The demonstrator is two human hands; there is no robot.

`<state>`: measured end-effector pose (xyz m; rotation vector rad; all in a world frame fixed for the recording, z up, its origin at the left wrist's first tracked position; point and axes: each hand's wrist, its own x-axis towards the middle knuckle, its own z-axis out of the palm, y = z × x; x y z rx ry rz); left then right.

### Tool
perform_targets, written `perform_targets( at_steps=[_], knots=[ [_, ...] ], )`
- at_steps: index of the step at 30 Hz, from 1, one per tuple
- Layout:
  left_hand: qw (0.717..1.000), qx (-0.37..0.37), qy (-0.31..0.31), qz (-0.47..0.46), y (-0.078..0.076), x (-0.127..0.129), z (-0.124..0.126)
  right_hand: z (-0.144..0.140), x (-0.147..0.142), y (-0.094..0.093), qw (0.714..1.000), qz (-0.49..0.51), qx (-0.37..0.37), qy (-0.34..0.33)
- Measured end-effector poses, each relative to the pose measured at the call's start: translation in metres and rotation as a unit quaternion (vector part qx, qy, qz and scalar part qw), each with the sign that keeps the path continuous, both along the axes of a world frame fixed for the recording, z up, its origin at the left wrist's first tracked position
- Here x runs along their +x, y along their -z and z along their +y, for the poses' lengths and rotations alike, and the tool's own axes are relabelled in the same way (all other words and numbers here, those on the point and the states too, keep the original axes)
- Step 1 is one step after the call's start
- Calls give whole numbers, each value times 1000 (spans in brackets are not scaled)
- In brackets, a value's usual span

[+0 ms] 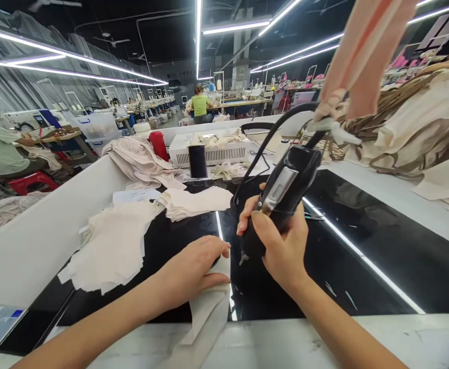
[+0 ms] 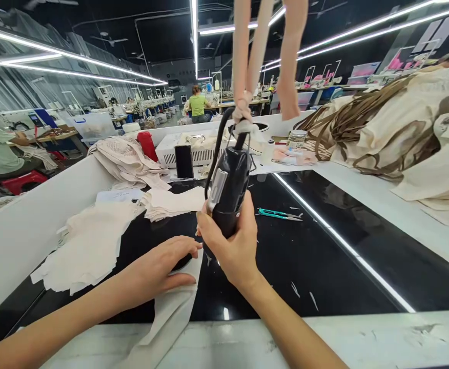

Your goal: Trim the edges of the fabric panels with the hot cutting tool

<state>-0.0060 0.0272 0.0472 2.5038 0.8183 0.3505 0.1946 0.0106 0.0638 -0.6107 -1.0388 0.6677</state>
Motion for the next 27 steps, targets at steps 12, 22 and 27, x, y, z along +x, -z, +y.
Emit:
perform_targets(
  at_steps=[12,22,27],
  knots=[
    [995,-46,-2,90,7,-13,9,4,-17,-1,1000,-10,-24,-9],
    [994,1,25,108,5,-18,10,7,-22,5,999,-18,-36,-5],
    [992,0,24,121,3,-17,11,7,-25,6,999,-18,-38,-11]
  ],
)
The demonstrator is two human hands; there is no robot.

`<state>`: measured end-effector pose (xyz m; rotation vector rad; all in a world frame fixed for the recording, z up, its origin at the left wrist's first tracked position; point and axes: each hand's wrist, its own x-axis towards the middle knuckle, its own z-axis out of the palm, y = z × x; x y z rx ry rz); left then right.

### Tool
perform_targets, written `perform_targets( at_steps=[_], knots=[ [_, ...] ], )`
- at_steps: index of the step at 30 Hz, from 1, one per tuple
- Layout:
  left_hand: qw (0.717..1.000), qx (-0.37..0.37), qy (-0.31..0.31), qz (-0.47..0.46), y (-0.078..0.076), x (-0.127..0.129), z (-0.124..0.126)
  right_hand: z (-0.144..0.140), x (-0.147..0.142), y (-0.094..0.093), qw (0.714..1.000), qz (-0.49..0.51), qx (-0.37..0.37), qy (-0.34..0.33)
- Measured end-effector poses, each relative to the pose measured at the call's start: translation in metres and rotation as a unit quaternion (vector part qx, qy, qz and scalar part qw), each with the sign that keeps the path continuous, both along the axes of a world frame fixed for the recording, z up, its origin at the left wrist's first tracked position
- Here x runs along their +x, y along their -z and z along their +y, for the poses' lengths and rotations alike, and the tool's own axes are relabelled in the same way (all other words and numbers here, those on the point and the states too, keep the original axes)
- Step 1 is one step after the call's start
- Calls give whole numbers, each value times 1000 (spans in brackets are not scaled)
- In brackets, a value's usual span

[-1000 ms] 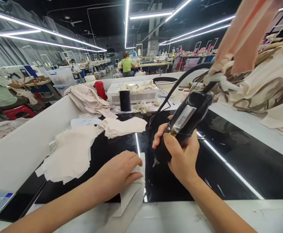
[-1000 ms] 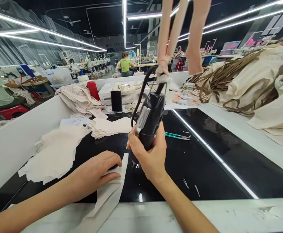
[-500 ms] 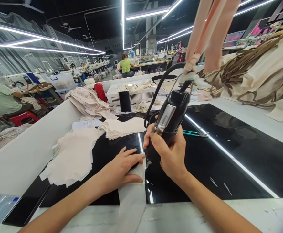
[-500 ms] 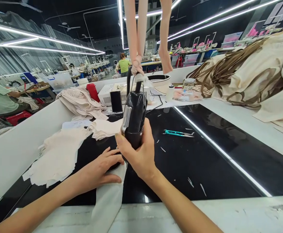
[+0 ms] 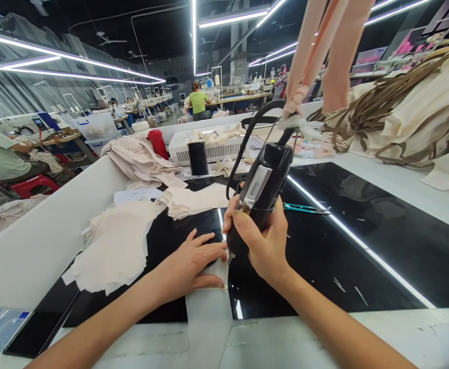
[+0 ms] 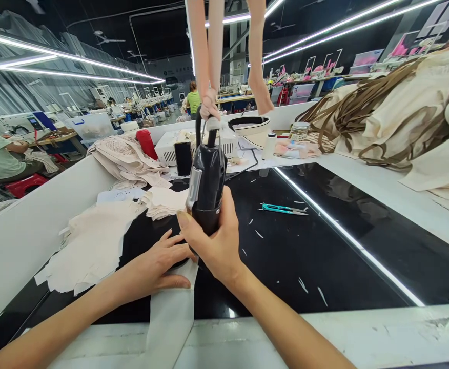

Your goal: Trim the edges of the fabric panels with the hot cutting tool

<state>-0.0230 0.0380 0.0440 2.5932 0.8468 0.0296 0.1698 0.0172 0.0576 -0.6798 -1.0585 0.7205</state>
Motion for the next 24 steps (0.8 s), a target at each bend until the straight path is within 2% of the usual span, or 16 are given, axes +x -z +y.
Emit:
perform_targets(
  at_steps=[9,14,20,24],
  knots=[
    [1000,7,10,-26,-1,1,-1,-2,-1,0,1000,-14,3,16],
    [1000,2,10,-29,3,-1,1,-10,-2,0,1000,6,11,-23],
    [999,0,11,-45,5,-2,2,-13,-2,-1,1000,-3,6,-6],
    [999,-17,5,-39,4,-1,2,-17,-3,-4,999,17,16,-37]
  ],
)
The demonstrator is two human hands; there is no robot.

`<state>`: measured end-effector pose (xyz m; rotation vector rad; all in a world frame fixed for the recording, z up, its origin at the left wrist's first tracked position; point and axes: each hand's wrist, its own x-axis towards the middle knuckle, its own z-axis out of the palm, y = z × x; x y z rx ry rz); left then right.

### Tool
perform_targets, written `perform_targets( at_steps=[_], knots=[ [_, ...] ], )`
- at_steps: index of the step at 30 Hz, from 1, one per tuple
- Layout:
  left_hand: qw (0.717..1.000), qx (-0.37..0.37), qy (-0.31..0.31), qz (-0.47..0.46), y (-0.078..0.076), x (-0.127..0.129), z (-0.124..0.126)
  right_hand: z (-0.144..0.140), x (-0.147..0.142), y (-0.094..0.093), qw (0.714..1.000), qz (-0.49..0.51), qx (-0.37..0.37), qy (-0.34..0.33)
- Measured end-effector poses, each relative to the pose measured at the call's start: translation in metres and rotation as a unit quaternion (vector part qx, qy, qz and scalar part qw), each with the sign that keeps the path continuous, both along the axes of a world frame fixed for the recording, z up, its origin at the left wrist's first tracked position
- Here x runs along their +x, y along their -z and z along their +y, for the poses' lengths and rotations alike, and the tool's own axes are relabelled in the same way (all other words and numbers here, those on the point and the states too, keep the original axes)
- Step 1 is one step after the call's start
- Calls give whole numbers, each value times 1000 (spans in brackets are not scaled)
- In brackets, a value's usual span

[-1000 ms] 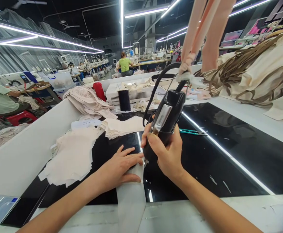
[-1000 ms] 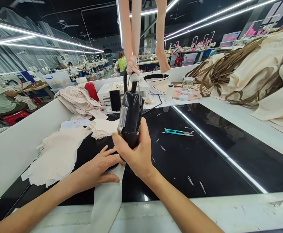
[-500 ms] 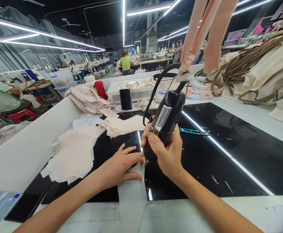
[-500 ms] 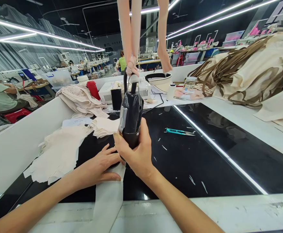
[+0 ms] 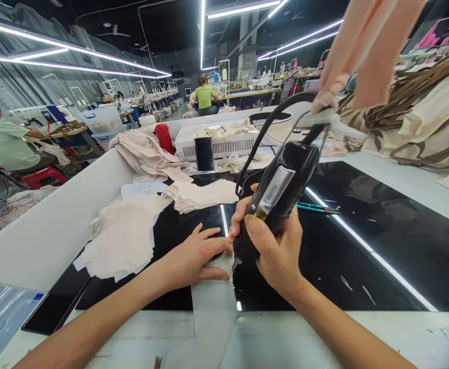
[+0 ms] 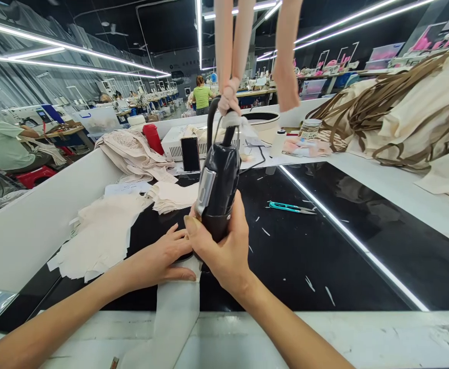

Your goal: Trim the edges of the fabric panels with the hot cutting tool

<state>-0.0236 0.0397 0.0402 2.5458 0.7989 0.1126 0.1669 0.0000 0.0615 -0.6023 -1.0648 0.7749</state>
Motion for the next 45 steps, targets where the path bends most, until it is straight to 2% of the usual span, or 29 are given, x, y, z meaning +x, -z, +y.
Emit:
perform_targets(
  at_steps=[3,10,14,17,20,22,26,30,34,40,45],
  knots=[
    [1000,10,5,-7,1,1,1,-4,-1,1,1000,-7,6,-16],
    [999,44,-3,-12,3,-1,-2,-5,-1,3,1000,-25,-5,-5],
    [985,147,-51,-71,2,-10,-32,-5,3,-2,1000,-20,12,3],
    [970,228,-68,-57,7,-12,-63,-6,9,-9,998,-53,8,30],
    [970,235,-66,-26,17,-11,-83,-8,17,-20,992,-113,0,61],
    [970,233,-67,-10,22,-12,-86,-10,19,-28,989,-135,7,67],
    [970,240,-42,-1,22,-22,-70,-14,18,-34,988,-128,20,83],
    [971,231,54,-35,15,-39,-42,-16,14,-28,984,-129,7,119],
    [970,208,99,-79,13,-50,-24,-14,12,-17,992,-90,12,88],
    [969,215,28,-120,14,-28,-14,-17,12,-10,998,-53,9,42],
    [970,221,20,-98,27,-7,-6,-22,17,-8,999,-33,8,20]
  ],
)
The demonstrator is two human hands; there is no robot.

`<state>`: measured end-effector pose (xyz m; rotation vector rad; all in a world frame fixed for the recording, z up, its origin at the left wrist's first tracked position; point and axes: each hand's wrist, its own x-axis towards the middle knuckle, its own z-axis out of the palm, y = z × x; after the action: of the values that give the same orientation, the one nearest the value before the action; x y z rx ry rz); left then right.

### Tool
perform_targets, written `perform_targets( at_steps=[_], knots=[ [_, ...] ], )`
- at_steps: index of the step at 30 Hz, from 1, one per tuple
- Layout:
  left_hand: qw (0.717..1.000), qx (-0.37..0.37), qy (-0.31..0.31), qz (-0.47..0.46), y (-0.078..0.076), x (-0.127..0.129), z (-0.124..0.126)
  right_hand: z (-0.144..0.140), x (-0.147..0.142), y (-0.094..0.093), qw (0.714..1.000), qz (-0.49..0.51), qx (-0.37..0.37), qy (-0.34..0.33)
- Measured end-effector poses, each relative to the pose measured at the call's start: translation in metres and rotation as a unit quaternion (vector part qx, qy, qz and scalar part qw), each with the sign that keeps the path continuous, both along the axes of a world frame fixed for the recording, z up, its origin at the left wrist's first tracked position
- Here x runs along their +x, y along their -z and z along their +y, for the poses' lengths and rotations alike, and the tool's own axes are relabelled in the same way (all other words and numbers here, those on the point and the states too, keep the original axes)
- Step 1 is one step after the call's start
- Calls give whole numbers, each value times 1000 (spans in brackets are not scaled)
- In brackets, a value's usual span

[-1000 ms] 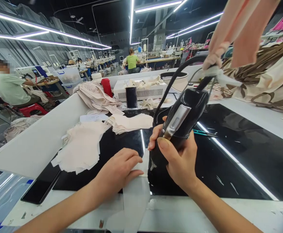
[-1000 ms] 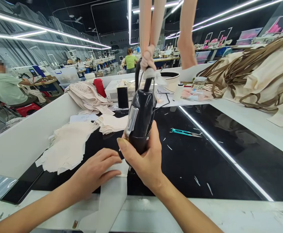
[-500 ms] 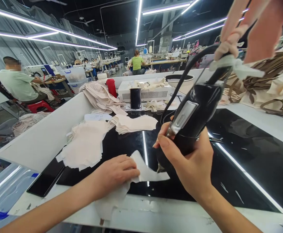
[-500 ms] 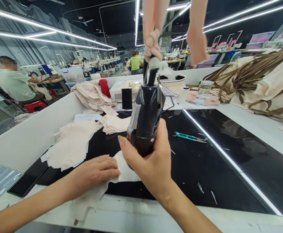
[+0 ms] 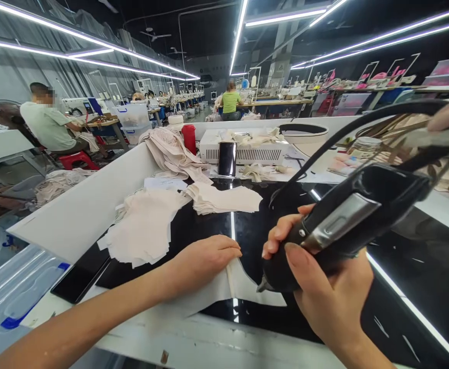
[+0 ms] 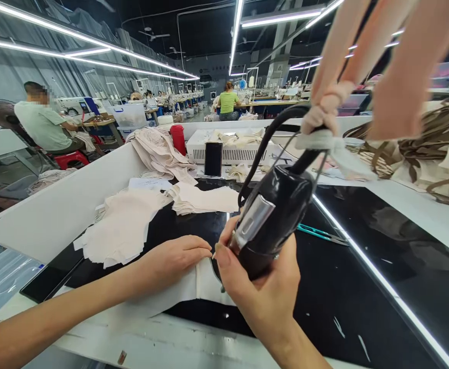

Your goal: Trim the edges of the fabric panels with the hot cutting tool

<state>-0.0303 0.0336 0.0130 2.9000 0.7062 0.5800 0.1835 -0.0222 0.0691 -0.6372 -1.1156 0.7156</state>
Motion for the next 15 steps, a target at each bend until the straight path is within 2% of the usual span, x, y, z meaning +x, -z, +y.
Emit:
perform_targets(
  at_steps=[5,15],
  knots=[
    [1000,18,-9,8,12,0,2,-5,9,1,1000,2,9,-10],
    [999,38,-18,-11,11,-11,-9,-15,17,-1,1000,-13,-10,-8]
  ],
)
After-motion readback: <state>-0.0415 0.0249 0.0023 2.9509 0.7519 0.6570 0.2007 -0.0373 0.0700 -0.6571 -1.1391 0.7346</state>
